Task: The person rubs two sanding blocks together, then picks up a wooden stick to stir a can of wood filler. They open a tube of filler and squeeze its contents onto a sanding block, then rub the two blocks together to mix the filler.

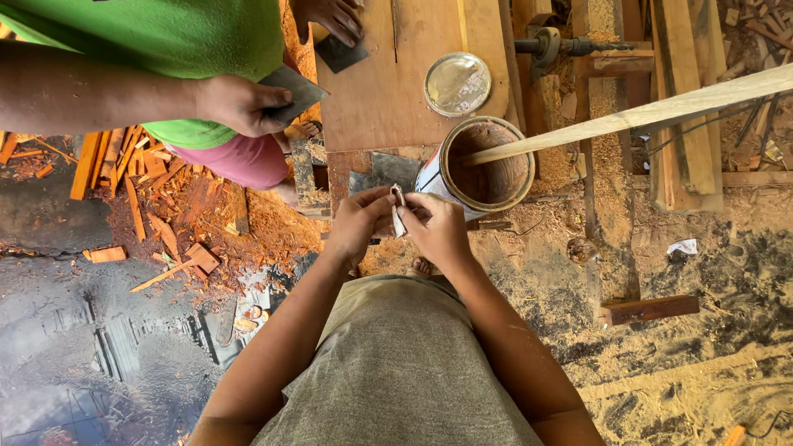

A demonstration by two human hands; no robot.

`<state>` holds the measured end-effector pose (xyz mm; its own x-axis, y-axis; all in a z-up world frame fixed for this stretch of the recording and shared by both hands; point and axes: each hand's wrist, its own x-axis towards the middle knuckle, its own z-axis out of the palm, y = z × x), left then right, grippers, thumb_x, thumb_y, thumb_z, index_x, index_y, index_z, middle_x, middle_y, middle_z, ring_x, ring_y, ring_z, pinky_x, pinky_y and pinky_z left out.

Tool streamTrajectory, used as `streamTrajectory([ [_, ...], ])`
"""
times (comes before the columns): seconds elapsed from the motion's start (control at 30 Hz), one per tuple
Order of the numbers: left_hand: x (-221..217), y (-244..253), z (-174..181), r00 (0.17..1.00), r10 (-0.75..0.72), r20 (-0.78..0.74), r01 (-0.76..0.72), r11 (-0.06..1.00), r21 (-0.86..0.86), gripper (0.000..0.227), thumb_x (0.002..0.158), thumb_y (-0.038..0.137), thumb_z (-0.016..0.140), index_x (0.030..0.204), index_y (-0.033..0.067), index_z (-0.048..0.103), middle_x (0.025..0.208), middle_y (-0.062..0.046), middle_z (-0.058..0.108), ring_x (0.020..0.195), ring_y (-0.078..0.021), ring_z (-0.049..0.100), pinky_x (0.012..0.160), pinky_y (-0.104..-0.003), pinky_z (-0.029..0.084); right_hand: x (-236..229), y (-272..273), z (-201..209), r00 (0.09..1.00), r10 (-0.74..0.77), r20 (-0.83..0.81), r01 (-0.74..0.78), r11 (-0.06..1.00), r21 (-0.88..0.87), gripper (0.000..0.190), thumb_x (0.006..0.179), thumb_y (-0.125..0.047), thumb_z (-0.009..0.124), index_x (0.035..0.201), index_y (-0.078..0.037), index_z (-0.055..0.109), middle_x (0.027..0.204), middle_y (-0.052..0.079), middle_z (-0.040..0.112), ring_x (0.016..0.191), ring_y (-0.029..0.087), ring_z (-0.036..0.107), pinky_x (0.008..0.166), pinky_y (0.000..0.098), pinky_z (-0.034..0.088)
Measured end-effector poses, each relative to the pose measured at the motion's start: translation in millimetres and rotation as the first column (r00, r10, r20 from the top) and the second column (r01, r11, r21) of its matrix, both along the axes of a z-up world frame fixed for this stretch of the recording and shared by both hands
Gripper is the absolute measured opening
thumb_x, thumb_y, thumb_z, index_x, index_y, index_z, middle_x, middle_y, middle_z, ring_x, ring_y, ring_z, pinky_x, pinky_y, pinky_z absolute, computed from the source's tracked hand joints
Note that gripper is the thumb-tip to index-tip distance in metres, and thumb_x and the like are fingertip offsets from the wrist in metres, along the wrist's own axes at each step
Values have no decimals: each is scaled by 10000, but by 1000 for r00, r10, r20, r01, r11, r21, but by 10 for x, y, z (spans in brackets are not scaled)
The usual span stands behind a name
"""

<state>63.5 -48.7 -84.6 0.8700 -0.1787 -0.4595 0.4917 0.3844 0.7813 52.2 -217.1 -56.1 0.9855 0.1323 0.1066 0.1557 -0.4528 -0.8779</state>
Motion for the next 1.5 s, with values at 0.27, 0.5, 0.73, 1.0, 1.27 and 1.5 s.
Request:
streamTrajectory([
  [0.27,-119,222,-34,995,-99,24,96,991,99,387,956,138,669,1271,-86,648,1055,-177,755,883,-203,747,809,-348,645,-179,232,-104,993,-23,119,21,1000,18,222,895,-61,731,1082,58,740,910,154,775,757,170,760,646,302,599],
  [0.5,-22,535,-329,981,-172,-87,153,970,-187,324,1051,157,521,1249,-67,646,1020,-132,740,874,-202,731,812,-364,635,-116,376,-480,987,-162,-5,162,987,-3,205,910,-56,690,1062,51,776,772,123,774,545,104,644,441,257,450],
  [0.73,112,637,-556,963,-218,-160,183,960,-213,332,1046,150,514,1257,-81,625,1026,-151,741,865,-204,733,812,-357,626,-89,450,-714,959,-245,-143,251,967,31,202,902,-77,697,1031,52,783,749,136,767,503,129,608,410,280,411],
  [1.0,150,623,-858,949,-260,-180,265,964,5,379,1006,175,599,1323,-31,595,1007,-134,712,824,-213,702,775,-357,601,-115,472,-923,988,-107,-110,101,993,-55,296,885,-174,755,1064,62,744,927,167,780,781,218,772,692,334,617],
  [1.27,675,766,-1281,970,-47,-240,14,990,-138,209,1021,224,609,1090,32,650,933,-84,738,817,-204,708,754,-359,587,576,341,-1349,999,-6,44,24,908,-418,672,849,-185,768,1419,15,472,1399,295,463,1017,452,709,866,466,591],
  [1.5,950,878,-1592,969,17,-247,-30,998,-48,168,993,216,590,1025,72,671,878,-77,737,782,-213,708,731,-375,590,751,354,-1422,900,76,-428,-318,786,-530,957,825,-6,682,1619,33,150,1545,525,58,760,474,728,595,440,611],
])
